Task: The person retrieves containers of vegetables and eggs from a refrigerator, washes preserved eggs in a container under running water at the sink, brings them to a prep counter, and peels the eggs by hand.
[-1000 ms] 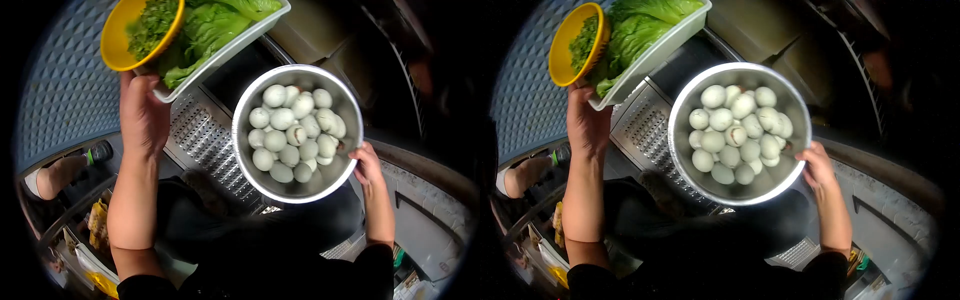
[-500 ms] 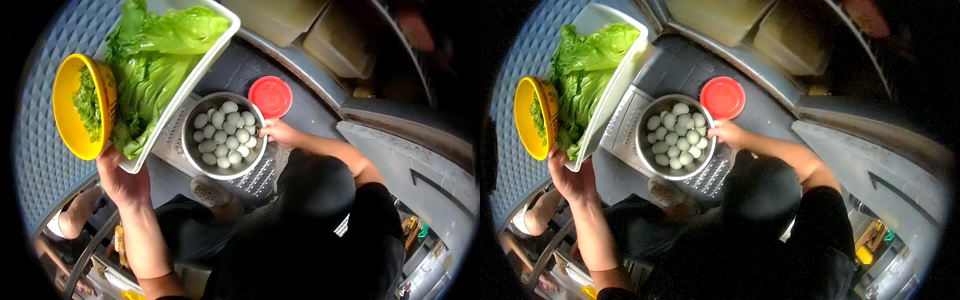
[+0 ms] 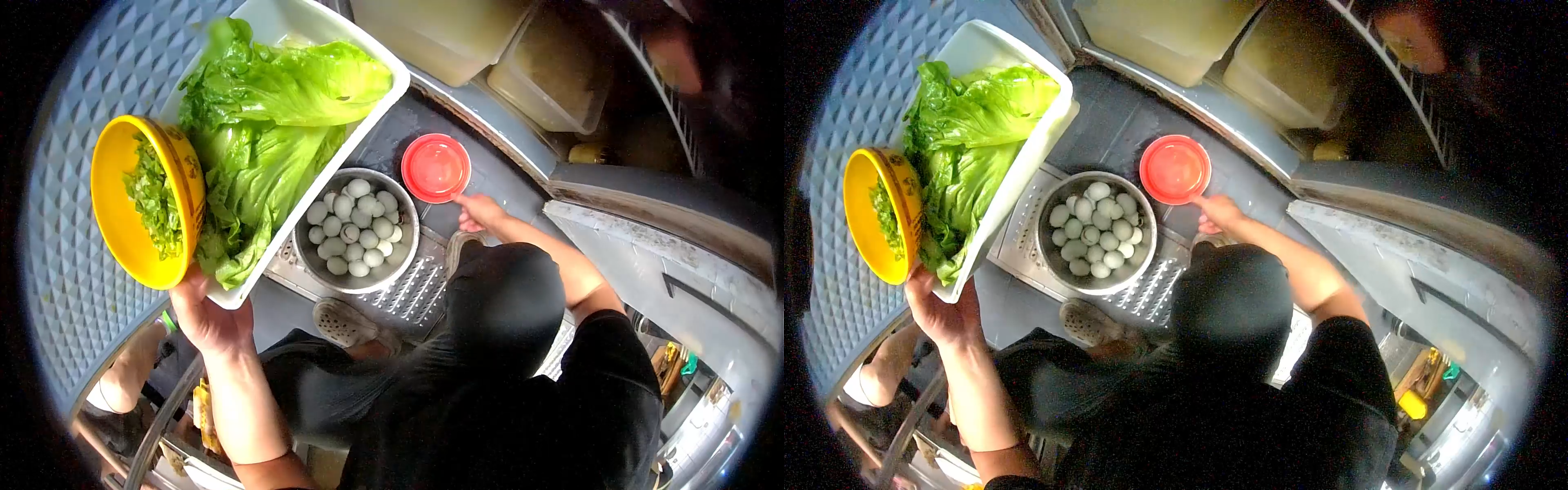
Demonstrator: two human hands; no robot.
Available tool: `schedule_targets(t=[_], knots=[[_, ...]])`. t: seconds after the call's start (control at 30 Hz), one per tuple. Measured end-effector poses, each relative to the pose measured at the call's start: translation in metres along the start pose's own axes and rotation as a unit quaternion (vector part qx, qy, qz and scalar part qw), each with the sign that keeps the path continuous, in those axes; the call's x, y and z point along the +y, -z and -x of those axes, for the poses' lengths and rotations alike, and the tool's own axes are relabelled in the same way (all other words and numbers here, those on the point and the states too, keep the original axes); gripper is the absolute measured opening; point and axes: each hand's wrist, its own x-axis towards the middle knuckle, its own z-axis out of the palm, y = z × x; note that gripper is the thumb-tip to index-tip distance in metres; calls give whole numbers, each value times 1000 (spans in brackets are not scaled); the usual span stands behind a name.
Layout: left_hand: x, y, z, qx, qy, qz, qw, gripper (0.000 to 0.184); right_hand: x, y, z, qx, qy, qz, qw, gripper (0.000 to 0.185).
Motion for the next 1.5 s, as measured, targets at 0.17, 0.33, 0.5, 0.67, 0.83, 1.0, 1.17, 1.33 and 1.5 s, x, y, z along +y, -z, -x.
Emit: schedule_targets(t=[0.17,0.33,0.5,0.67,0.83,1.0,1.17,1.33,1.5], knots=[[-2,-2,-5,-4,35,-20,999,56,8,5,-32,117,177,-199,957,45],[-2,-16,-4,20,19,-57,998,61,-8,9,-38,25,273,-216,937,27],[2,-31,-8,38,-2,-87,995,67,-47,35,24,-8,283,-73,956,17],[7,-40,-15,22,-2,-70,997,69,-93,65,132,-37,324,-133,936,33],[3,-37,-17,25,10,-65,998,68,-122,73,251,-36,354,-117,927,43],[-7,-33,-23,13,-7,-69,998,70,-160,59,372,-105,465,-138,868,36],[-10,-31,-25,5,15,-38,999,69,-233,60,435,-60,597,-190,777,32],[-12,-31,-27,4,36,-21,999,72,-331,74,492,90,662,-190,719,39],[-11,-38,-30,-5,30,-1,1000,74,-461,186,469,195,668,-188,693,43]])
